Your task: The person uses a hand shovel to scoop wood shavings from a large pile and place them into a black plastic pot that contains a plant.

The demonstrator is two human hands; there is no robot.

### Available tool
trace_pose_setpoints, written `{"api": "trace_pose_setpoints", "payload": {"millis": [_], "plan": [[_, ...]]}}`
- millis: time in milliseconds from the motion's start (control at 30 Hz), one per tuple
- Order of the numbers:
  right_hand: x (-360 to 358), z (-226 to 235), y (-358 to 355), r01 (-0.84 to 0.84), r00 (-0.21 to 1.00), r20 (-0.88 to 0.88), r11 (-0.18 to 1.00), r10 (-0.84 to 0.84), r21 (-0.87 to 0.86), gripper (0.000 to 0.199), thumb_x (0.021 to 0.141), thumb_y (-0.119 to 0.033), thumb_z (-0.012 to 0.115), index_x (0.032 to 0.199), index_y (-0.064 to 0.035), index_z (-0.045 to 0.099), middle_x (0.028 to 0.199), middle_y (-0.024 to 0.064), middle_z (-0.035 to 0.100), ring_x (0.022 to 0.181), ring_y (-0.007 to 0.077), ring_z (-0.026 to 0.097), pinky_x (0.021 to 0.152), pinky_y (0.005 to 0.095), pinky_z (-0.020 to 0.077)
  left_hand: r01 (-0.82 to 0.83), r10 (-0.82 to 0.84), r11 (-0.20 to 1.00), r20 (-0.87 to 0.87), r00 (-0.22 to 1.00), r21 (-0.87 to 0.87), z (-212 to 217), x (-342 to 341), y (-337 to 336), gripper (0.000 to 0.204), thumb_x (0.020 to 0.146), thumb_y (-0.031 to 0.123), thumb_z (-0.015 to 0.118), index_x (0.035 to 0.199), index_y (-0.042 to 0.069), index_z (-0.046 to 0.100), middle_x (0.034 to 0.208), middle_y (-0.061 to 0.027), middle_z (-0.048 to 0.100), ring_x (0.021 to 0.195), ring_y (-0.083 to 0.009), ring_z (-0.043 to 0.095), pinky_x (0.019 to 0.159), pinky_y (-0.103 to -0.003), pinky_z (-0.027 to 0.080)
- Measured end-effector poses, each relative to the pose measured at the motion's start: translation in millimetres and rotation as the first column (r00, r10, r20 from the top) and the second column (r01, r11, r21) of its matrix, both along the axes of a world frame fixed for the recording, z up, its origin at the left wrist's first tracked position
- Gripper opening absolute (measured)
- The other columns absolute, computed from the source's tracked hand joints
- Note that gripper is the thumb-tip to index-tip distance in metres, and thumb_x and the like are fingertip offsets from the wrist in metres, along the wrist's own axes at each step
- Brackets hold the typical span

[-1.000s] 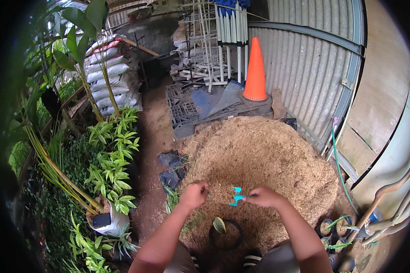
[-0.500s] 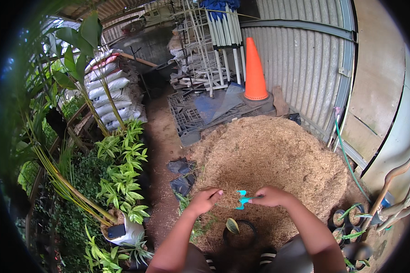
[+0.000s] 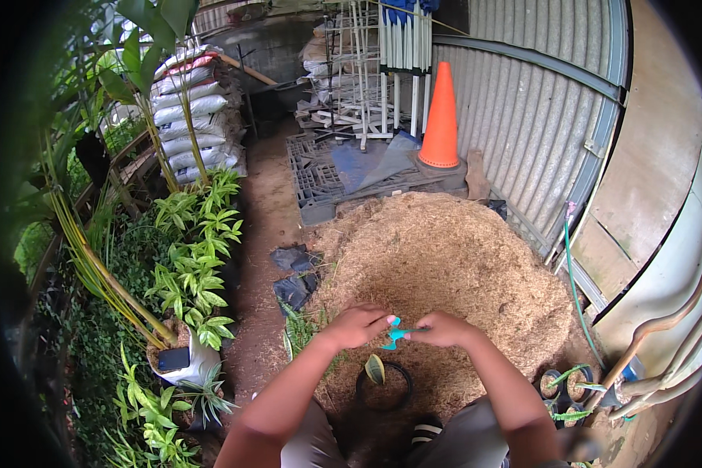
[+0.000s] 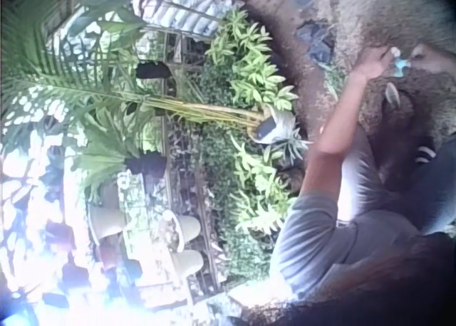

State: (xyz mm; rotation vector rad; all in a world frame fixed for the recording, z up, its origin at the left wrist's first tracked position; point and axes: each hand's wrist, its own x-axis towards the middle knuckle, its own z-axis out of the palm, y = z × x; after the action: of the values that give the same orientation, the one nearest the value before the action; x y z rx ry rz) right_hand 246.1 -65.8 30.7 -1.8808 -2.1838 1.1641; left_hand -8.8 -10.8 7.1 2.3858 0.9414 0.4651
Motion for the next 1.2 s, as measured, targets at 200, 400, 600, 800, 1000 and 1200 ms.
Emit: {"api": "trace_pose_setpoints", "payload": {"millis": [200,400,600,800,1000,1200], "plan": [[6.1,-2.4,-2.7,0.041,0.999,-0.011,0.999,-0.041,-0.036,0.055,0.090,-0.062,0.062,0.086,-0.0086,0.071,0.070,0.0065,0.063,0.068,0.0184,0.060,0.065,0.0353,0.0472,-0.363,0.379,0.920,-0.100,0.920,0.147,-4.1,-16.8,25.9,0.054,0.103,0.048,0.043,0.125,0.005,0.066,0.129,-0.0168,0.063,0.126,-0.0348,0.055,0.115,-0.057,0.027],[29.9,-6.1,0.1,0.161,0.985,-0.056,0.986,-0.163,-0.042,0.052,0.090,-0.059,0.066,0.085,-0.0084,0.072,0.068,0.0047,0.063,0.063,0.0159,0.060,0.063,0.0327,0.0502,-0.524,0.507,0.848,-0.171,0.845,-0.081,-18.6,-56.5,38.2,0.055,0.100,0.049,0.047,0.131,0.006,0.061,0.136,-0.0174,0.059,0.128,-0.0332,0.055,0.113,-0.053,0.034],[66.0,-36.1,2.2,0.308,0.950,0.000,0.932,-0.313,-0.193,0.049,0.087,-0.054,0.073,0.076,-0.0060,0.068,0.061,0.0023,0.059,0.055,0.0104,0.055,0.051,0.0271,0.0453,-0.260,0.192,0.932,-0.263,0.945,-0.254,-13.0,-15.4,-9.6,0.054,0.094,0.052,0.059,0.120,0.006,0.068,0.122,-0.0183,0.067,0.117,-0.0367,0.062,0.102,-0.047,0.047],[68.3,-68.2,4.4,0.204,0.962,0.223,0.957,-0.156,-0.207,0.052,0.082,-0.054,0.077,0.071,-0.0048,0.067,0.062,0.0057,0.063,0.055,0.0157,0.059,0.055,0.0319,0.0493,0.009,-0.173,0.963,-0.592,0.787,-0.270,-38.7,21.8,-29.7,0.039,0.086,0.034,0.068,0.110,0.003,0.072,0.113,-0.0185,0.070,0.109,-0.0361,0.066,0.091,-0.047,0.053],[42.4,-79.3,10.5,0.098,0.948,0.318,0.972,-0.025,-0.213,0.048,0.079,-0.052,0.079,0.077,-0.0050,0.071,0.067,0.0086,0.067,0.060,0.0195,0.064,0.059,0.0348,0.0509,0.088,-0.203,0.966,-0.502,0.841,-0.242,-58.2,25.6,-30.3,0.028,0.076,0.010,0.062,0.101,0.003,0.072,0.104,-0.0212,0.070,0.102,-0.0396,0.067,0.084,-0.048,0.055],[29.9,-87.6,13.5,0.030,0.949,0.315,0.980,0.034,-0.194,0.045,0.075,-0.051,0.081,0.084,-0.0072,0.074,0.068,0.0087,0.068,0.059,0.0194,0.065,0.058,0.0343,0.0507,0.122,-0.239,0.955,-0.459,0.856,-0.272,-62.0,23.9,-31.2,0.032,0.074,0.008,0.060,0.104,0.006,0.070,0.103,-0.0192,0.070,0.101,-0.0396,0.066,0.083,-0.049,0.053]]}}
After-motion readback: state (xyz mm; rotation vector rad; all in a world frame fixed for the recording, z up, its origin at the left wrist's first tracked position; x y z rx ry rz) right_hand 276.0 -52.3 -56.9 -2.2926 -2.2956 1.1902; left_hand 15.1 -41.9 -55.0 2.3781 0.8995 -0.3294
